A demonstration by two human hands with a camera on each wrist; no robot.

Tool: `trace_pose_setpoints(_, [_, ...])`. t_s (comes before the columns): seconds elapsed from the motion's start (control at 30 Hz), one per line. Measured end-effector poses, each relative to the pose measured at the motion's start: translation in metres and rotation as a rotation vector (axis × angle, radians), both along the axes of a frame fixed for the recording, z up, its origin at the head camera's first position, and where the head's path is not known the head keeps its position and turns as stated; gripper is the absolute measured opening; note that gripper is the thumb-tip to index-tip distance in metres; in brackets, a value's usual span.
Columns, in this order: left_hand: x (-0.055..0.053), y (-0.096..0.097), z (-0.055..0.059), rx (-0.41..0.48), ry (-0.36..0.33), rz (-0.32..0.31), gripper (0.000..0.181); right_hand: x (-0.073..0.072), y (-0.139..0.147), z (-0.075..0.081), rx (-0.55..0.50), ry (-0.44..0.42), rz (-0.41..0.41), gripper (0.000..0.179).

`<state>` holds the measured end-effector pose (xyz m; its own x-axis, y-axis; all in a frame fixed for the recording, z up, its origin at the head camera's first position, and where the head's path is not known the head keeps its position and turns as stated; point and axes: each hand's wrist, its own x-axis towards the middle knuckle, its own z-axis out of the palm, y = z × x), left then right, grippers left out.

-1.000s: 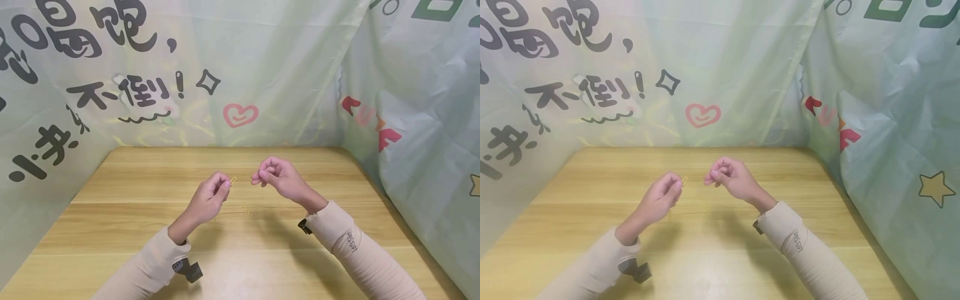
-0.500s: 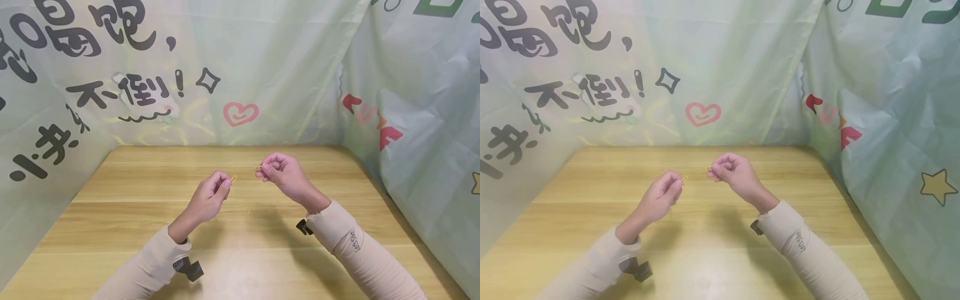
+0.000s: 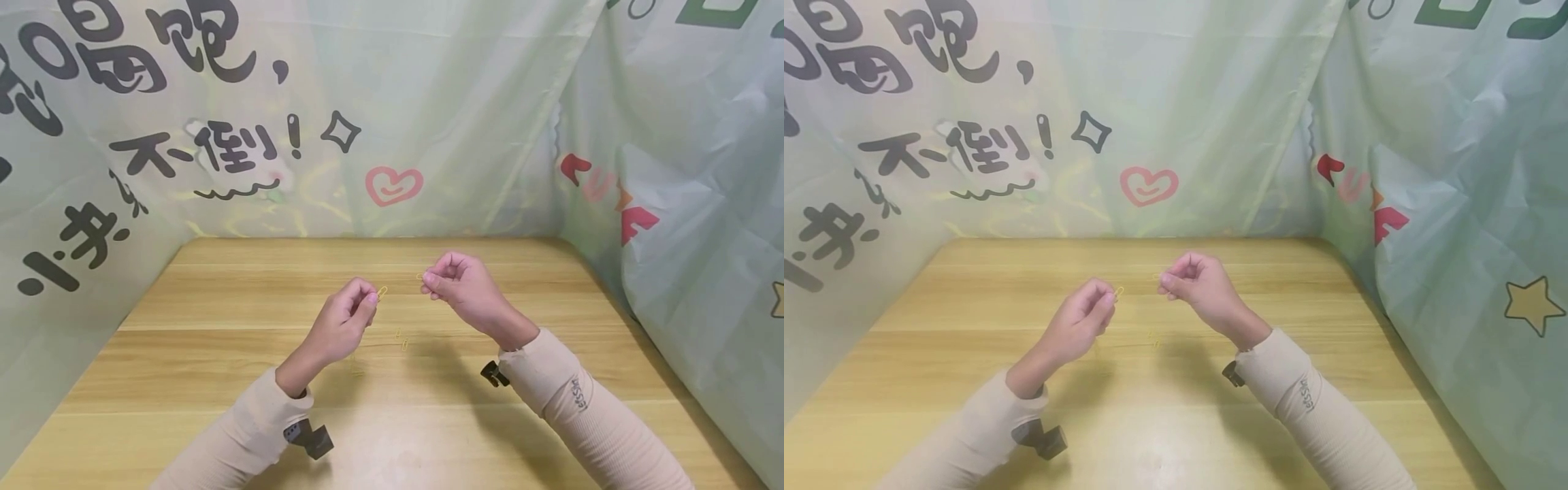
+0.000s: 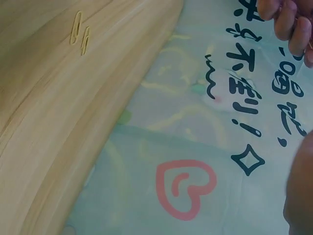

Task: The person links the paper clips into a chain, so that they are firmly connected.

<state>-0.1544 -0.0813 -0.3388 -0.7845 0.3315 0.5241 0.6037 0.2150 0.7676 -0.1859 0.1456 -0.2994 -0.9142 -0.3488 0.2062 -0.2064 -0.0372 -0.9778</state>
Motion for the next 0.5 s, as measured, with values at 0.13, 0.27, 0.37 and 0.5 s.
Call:
trace_pose_setpoints(0.13, [0.0002,0.0004,-0.0001,0.0,-0.008,-0.005,0.012,0.0004,0.0013,-0.001,-0.033,0.036,0.033,0.018])
trace_pose_setpoints(0.27, [0.0006,-0.0002,0.0,0.0,-0.014,0.0,0.012,0.0001,0.0011,-0.0003,-0.157,-0.009,0.096,0.021])
trace_pose_setpoints(0.37, [0.0007,-0.0004,0.0001,-0.001,-0.008,0.002,0.012,-0.0002,0.0007,0.0011,-0.267,-0.067,0.144,0.016])
trace_pose_setpoints(0.5, [0.0001,0.0,-0.0003,-0.001,0.003,0.001,0.012,0.0,0.0011,0.002,-0.313,-0.1,0.166,0.011])
